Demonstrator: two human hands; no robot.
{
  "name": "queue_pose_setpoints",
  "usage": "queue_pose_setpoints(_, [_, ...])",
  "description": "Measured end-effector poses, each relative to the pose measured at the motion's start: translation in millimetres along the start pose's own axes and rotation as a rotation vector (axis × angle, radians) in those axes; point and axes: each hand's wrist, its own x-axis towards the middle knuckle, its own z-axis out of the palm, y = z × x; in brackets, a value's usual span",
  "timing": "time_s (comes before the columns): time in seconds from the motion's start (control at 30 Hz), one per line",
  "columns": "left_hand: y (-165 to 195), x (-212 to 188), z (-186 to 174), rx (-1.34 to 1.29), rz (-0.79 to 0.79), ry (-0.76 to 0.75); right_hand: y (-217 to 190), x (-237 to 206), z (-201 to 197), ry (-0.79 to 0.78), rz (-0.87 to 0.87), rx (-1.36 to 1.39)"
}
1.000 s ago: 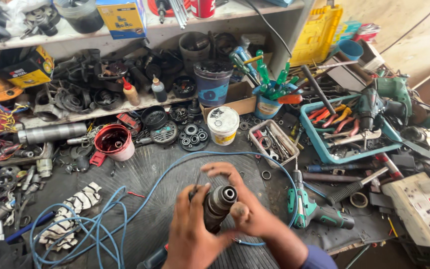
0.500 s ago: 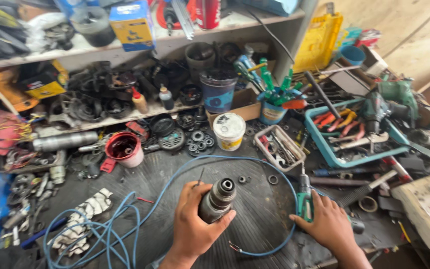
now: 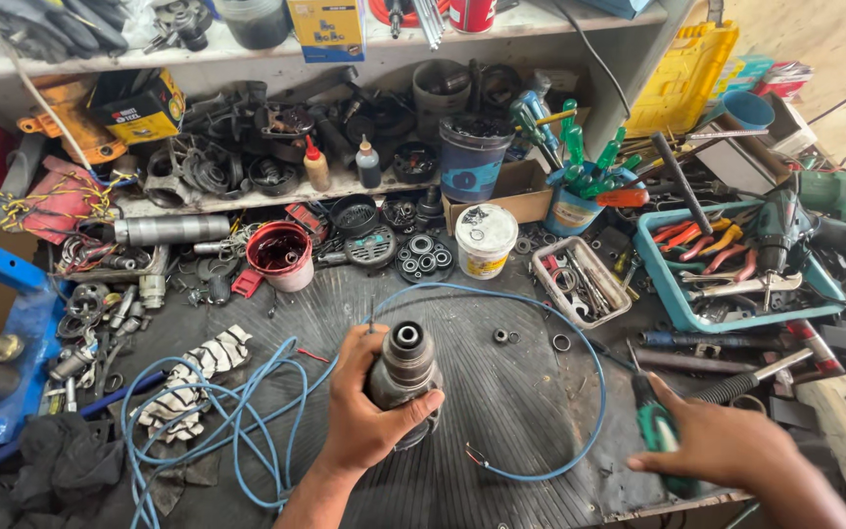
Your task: The person disassembles a pneumatic tool by removing a retaining ring and internal components. They wipe the tool body with a cloth and then use a screwdriver to manipulate the internal mechanism.
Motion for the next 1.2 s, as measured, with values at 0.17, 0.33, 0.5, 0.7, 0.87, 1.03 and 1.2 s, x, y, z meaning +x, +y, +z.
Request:
queue_pose_setpoints(0.17, [-1.0, -2.6, 1.6, -0.028, -0.014, 0.004, 75.0, 2.5, -10.9, -0.185, -0.165, 0.029])
queue_pose_setpoints(0.33, [-2.6, -2.7, -5.7, -0.062, -0.020, -0.011, 123.4, 6.8, -4.5, -0.203, -0.668, 0.312])
queue_pose_setpoints(0.5, [-4.0, -4.9, -12.0, -0.123, -0.026, -0.019, 23.2, -24.3, 15.0, 0.126, -0.861, 0.641])
queue_pose_setpoints(0.7, [-2.6, -11.2, -24.3, -0.170, -0.035, -0.066, -179.1, -20.0, -4.6, 0.493, -0.554, 0.304])
queue_pose_setpoints(0.87, [0.8, -14.8, -38.6, -0.194, 0.006, -0.057, -233.6, -20.7, 7.7, 0.771, -0.593, 0.204])
queue_pose_setpoints(1.03, [5.0, -15.9, -44.1, -0.117, 0.080, -0.013, -237.1, -22.9, 89.4, 1.321, -0.331, 0.609])
queue_pose_setpoints(1.2, [12.5, -17.0, -37.1, -0.154, 0.076, -0.014, -181.5, -15.1, 160.5, 0.913, -0.297, 0.521])
